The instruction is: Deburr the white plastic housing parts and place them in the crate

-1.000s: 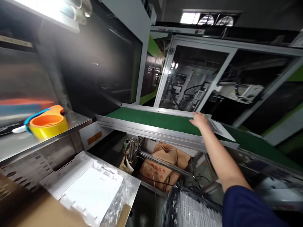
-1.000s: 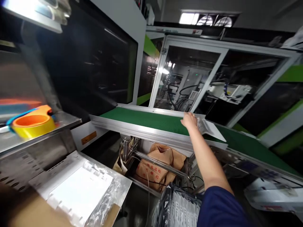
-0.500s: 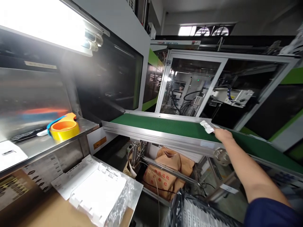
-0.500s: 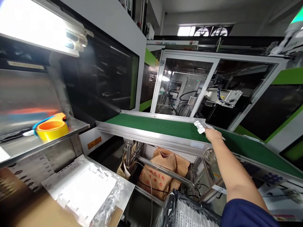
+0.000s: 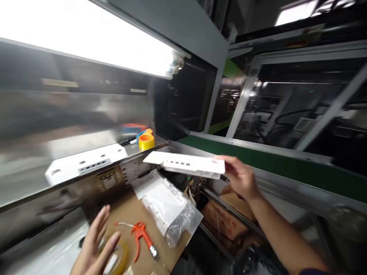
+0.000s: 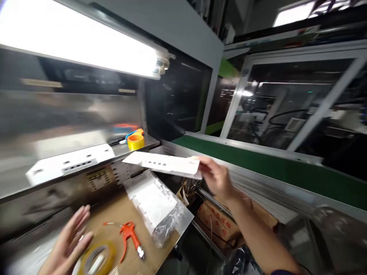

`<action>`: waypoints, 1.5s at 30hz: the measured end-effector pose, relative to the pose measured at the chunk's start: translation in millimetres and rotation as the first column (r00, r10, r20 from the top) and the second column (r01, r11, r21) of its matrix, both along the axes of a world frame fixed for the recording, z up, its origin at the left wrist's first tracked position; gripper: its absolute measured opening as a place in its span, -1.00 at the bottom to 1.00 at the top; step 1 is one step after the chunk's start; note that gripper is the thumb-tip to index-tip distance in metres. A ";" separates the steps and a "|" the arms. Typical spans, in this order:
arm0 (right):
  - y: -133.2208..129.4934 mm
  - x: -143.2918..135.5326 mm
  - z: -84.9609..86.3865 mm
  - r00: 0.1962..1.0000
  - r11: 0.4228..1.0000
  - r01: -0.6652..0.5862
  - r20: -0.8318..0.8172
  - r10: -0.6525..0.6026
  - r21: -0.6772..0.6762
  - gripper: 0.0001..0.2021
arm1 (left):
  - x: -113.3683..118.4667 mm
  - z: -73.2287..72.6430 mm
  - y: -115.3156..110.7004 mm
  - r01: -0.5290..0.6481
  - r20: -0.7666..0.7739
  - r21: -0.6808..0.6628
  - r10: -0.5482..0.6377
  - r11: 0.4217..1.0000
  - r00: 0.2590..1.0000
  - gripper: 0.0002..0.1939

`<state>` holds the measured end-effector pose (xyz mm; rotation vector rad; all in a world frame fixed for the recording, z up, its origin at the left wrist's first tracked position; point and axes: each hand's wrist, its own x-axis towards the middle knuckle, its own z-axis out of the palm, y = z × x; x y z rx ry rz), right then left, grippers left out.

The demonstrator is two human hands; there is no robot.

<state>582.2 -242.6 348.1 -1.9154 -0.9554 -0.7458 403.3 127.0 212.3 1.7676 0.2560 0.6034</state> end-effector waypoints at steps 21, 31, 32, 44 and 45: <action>244.3 -108.1 -146.1 0.480 0.607 -0.725 -0.394 0.784 0.326 -0.56 | -185.2 28.3 10.7 -0.681 0.392 -0.133 0.670 0.720 0.631 -0.04; 279.2 -109.2 -168.9 0.359 0.500 -0.845 -0.494 0.792 0.188 -0.48 | -210.4 24.1 -7.4 -0.811 0.382 -0.108 0.777 0.575 0.500 0.04; 283.7 -110.6 -171.7 0.360 0.497 -0.845 -0.480 0.800 0.194 -0.46 | -211.7 23.9 -9.4 -0.817 0.382 -0.097 0.779 0.568 0.497 0.04; 313.2 -115.3 -177.1 0.353 0.358 -0.888 -0.070 0.933 0.290 -0.62 | -212.6 23.4 -11.1 -0.728 0.437 -0.420 0.824 0.542 0.361 -0.43; 313.3 -114.1 -176.6 0.367 0.353 -0.891 -0.004 0.930 0.287 -0.62 | -213.8 24.6 -7.0 -0.658 0.384 -0.568 0.867 0.494 0.319 -0.57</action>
